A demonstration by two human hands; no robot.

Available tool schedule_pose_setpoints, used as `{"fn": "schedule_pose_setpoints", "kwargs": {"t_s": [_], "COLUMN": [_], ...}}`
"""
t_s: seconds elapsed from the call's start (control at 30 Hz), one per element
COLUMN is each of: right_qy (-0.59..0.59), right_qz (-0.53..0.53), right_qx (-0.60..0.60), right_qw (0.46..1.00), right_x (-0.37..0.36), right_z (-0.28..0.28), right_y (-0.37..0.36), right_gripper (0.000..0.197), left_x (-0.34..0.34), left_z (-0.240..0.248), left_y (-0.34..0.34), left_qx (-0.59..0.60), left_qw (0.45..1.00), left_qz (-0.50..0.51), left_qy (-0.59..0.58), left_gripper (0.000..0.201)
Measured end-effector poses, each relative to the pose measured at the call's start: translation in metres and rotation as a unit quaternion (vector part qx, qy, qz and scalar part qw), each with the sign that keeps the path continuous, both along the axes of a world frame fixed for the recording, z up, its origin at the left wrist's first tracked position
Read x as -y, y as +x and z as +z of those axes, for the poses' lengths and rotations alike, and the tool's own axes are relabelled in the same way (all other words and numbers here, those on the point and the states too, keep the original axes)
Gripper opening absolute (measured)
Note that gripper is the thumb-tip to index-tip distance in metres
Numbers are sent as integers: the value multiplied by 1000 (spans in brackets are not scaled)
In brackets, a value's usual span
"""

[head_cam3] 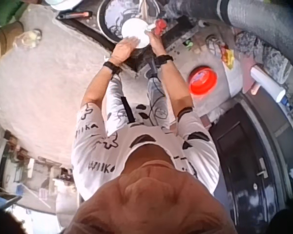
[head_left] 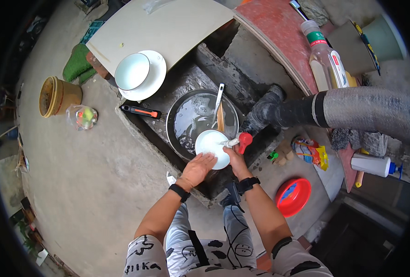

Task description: The person picks up a red basin containing a cloth, walks to an outdoor washing area, and washes a white plate and several bowls using a sponge and dish soap.

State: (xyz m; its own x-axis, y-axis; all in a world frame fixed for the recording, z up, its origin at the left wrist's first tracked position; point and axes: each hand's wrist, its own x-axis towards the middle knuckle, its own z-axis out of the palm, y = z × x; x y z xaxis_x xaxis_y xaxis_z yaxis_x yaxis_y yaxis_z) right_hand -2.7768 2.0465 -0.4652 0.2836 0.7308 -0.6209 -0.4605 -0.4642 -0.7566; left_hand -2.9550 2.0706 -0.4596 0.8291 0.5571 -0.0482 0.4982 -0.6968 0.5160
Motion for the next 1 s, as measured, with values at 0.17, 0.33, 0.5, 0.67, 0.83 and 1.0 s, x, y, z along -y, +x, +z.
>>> {"fn": "schedule_pose_setpoints", "kwargs": {"t_s": [0.17, 0.33, 0.5, 0.67, 0.83, 1.0], "right_qy": [-30, -42, 45, 39, 39, 34], "right_qz": [-14, -3, -127, 84, -30, -31], "right_qx": [12, -87, 92, 19, 43, 29], "right_qw": [999, 995, 987, 996, 998, 998], "right_x": [3, -2, -4, -10, -6, -12], "right_z": [10, 8, -19, -15, -23, -17], "right_y": [-21, -10, -27, 7, -14, -12], "right_gripper": [47, 50, 65, 62, 64, 62], "left_x": [-18, -25, -18, -33, -20, -27], "left_z": [-15, -14, -14, -43, -19, -40], "left_y": [25, 23, 52, 14, 42, 22], "left_qx": [19, 131, 83, 25, 74, 34], "left_qw": [996, 991, 982, 1000, 983, 998], "left_qz": [10, 10, 81, 5, 52, 21], "left_qy": [-89, 8, -151, 1, -157, -49], "left_gripper": [34, 31, 33, 34, 44, 49]}}
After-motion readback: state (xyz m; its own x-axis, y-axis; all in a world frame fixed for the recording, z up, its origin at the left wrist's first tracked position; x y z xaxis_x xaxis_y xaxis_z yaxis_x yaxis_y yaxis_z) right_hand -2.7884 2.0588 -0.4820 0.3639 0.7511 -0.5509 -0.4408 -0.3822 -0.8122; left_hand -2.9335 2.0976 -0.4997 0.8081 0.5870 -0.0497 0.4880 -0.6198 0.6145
